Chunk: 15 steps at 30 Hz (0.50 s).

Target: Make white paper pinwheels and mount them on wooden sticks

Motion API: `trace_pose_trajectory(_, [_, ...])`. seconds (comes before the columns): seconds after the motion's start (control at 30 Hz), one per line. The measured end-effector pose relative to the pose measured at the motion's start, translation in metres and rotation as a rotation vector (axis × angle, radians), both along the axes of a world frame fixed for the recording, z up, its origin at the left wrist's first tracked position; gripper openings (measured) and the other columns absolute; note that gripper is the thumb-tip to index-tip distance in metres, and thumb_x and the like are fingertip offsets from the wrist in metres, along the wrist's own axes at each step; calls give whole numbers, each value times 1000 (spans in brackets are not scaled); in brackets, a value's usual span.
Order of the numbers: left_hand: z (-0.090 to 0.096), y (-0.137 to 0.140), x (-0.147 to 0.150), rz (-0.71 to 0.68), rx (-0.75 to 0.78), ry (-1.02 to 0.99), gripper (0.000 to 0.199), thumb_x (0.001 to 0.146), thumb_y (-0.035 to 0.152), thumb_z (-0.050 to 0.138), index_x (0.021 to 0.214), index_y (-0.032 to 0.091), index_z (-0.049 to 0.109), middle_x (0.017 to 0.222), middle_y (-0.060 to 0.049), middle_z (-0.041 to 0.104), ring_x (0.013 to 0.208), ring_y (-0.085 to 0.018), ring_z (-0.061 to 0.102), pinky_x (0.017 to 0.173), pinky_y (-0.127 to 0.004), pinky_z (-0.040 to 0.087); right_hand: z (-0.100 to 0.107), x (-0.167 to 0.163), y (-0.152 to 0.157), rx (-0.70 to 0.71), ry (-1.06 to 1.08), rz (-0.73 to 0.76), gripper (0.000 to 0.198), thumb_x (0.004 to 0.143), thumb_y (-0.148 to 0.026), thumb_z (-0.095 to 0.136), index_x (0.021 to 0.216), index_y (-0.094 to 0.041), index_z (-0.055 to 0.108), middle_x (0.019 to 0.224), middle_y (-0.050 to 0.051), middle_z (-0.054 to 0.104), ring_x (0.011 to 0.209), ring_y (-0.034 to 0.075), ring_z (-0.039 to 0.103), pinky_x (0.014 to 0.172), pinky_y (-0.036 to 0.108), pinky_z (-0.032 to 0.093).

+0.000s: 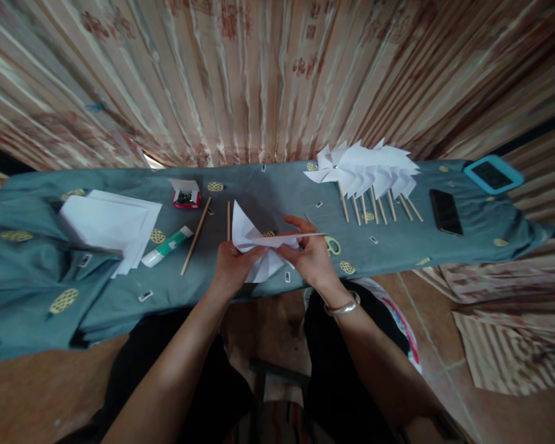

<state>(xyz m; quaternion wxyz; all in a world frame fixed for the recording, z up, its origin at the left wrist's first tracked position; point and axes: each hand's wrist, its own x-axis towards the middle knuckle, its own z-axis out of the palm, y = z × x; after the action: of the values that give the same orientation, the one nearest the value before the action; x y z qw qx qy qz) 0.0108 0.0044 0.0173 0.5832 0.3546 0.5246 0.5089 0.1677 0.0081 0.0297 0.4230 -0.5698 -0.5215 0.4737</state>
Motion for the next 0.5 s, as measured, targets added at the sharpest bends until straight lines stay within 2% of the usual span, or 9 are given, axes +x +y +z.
trace_pose_trajectory(0.1, [0, -1, -1, -9, -4, 32, 31, 50, 33, 88, 71, 15, 76, 72, -5, 75, 68, -22, 68, 61, -29, 54, -1, 0, 1, -48, 86, 17, 65, 64, -35, 77, 123, -18, 57, 62, -6, 66, 56, 15, 62, 53, 28, 50])
trace_pose_trajectory(0.27, [2, -2, -2, -31, -6, 66, 24, 52, 29, 85, 70, 16, 75, 70, -4, 74, 68, -21, 68, 61, -28, 53, -2, 0, 0, -94, 149, 10, 67, 59, -35, 79, 120, -17, 58, 54, -9, 59, 49, 13, 57, 48, 25, 46])
trace_pose_trajectory(0.5, [5, -1, -3, -31, 2, 73, 23, 52, 26, 84, 70, 15, 75, 70, -4, 74, 67, -20, 67, 63, -28, 54, -1, 0, -1, -70, 135, 14, 63, 60, -36, 79, 117, -19, 59, 63, -5, 68, 52, 14, 59, 49, 26, 47])
